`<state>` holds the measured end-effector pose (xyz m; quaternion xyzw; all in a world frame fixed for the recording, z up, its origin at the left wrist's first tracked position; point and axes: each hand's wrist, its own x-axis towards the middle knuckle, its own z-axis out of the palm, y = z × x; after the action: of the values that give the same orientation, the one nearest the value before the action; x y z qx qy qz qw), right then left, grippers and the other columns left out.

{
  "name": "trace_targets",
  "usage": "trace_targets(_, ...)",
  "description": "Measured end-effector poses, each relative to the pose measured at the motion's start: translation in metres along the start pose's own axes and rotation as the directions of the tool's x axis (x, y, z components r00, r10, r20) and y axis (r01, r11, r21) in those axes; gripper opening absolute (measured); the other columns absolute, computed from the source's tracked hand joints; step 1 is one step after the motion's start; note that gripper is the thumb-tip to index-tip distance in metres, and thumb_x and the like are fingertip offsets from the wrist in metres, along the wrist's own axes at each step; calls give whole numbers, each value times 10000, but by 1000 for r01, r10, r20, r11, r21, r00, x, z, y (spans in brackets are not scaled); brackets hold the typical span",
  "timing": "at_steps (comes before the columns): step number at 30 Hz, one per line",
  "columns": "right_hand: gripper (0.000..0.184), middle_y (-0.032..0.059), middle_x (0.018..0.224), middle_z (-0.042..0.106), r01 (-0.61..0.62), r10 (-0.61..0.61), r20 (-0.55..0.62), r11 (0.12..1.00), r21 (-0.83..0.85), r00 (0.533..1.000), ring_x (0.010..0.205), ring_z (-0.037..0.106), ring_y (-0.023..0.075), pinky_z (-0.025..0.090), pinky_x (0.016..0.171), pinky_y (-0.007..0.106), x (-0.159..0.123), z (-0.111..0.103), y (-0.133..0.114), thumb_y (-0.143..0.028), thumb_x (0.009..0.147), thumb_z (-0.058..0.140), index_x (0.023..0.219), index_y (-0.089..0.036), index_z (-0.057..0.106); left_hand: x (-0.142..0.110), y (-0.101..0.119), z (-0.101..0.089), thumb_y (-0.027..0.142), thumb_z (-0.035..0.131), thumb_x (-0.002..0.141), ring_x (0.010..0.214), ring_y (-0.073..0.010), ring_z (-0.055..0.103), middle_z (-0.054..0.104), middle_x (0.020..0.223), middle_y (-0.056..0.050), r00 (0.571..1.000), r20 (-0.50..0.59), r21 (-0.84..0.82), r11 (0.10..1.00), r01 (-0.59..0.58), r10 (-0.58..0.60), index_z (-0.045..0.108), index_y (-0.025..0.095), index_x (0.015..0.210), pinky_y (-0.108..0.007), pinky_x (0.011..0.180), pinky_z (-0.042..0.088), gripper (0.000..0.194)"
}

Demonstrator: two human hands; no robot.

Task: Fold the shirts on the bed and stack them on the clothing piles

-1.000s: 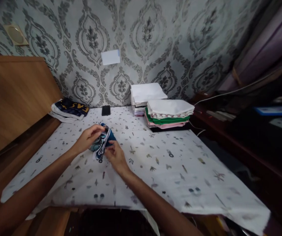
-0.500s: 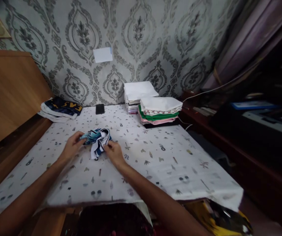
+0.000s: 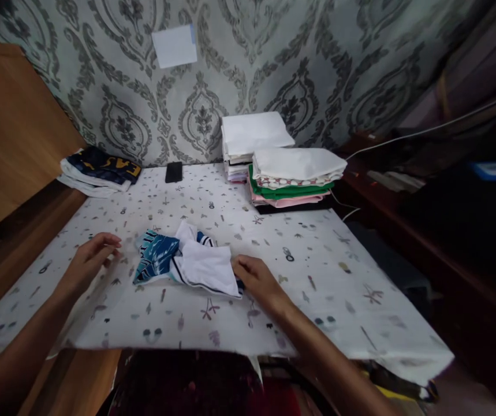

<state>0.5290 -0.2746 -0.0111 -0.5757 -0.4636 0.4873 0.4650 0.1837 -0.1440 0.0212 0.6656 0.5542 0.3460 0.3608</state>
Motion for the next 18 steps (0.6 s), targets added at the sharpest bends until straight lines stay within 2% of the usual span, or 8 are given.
trace_targets(3, 360, -3, 655, 558, 103, -106, -10, 983, -155, 994, 638, 512, 151, 412, 561, 263, -1, 1, 0, -512, 845, 605, 663, -203, 576, -9, 23, 28, 494, 527, 859, 769, -183, 609, 636, 867, -33, 977, 165, 159, 974, -159, 132, 612, 201, 940, -260, 609, 463, 315)
trace_targets(6, 271, 35, 899, 696, 116, -120, -4, 964, -240, 993, 844, 620, 217, 499, 745, 327, -3, 1, 0, -461, 868, 585, 944, -218, 678, -19, 39, 52, 551, 526, 888, 875, -217, 615, 644, 984, -53, 927, 305, 332, 888, -319, 219, 630, 229, 1033, -313, 727, 495, 368)
trace_targets(7, 302, 42, 996, 715, 104, -108, -3, 963, -247, 994, 916, 639, 236, 508, 813, 357, -5, 0, 1, -436, 855, 606, 1067, -231, 672, -23, 41, 58, 576, 553, 868, 920, -238, 613, 639, 1034, -65, 914, 329, 393, 846, -360, 236, 627, 238, 1070, -335, 758, 501, 400)
trace_targets(9, 496, 54, 1144, 712, 77, -76, 12, 967, -241, 997, 1019, 653, 261, 507, 900, 405, -7, 0, 2, -378, 818, 657, 1293, -256, 586, -29, 41, 68, 611, 620, 808, 999, -281, 598, 622, 1119, -87, 895, 357, 505, 751, -425, 267, 615, 250, 1129, -373, 792, 507, 483)
trace_targets(11, 650, 66, 1233, 689, 82, -74, 45, 969, -231, 996, 1086, 648, 273, 507, 931, 421, -10, 0, 4, -310, 788, 676, 1412, -267, 497, -33, 39, 73, 579, 651, 788, 1039, -303, 585, 617, 1158, -94, 880, 372, 572, 673, -468, 296, 608, 259, 1145, -395, 809, 510, 481)
trace_targets(12, 674, 68, 1260, 680, 99, -87, 63, 969, -227, 994, 1107, 644, 275, 508, 936, 420, -11, 0, 4, -276, 777, 670, 1427, -269, 489, -34, 38, 74, 532, 635, 812, 1058, -303, 581, 619, 1171, -90, 873, 374, 581, 655, -483, 312, 612, 265, 1133, -397, 823, 509, 418)
trace_targets(15, 576, 44, 1244, 691, 157, -136, 108, 963, -217, 985, 1094, 650, 270, 514, 926, 408, -12, 1, 6, -202, 751, 625, 1322, -278, 610, -33, 37, 65, 389, 514, 892, 1013, -264, 610, 659, 1116, -65, 869, 366, 508, 711, -486, 333, 641, 266, 1003, -361, 814, 507, 209)
trace_targets(18, 375, 32, 1123, 737, 141, -118, 126, 971, -192, 985, 966, 676, 253, 532, 838, 382, -14, -1, 5, -220, 757, 604, 1102, -277, 740, -25, 41, 35, 405, 518, 883, 727, -196, 602, 652, 784, -18, 931, 269, 332, 884, -329, 245, 629, 235, 837, -291, 645, 491, 208)
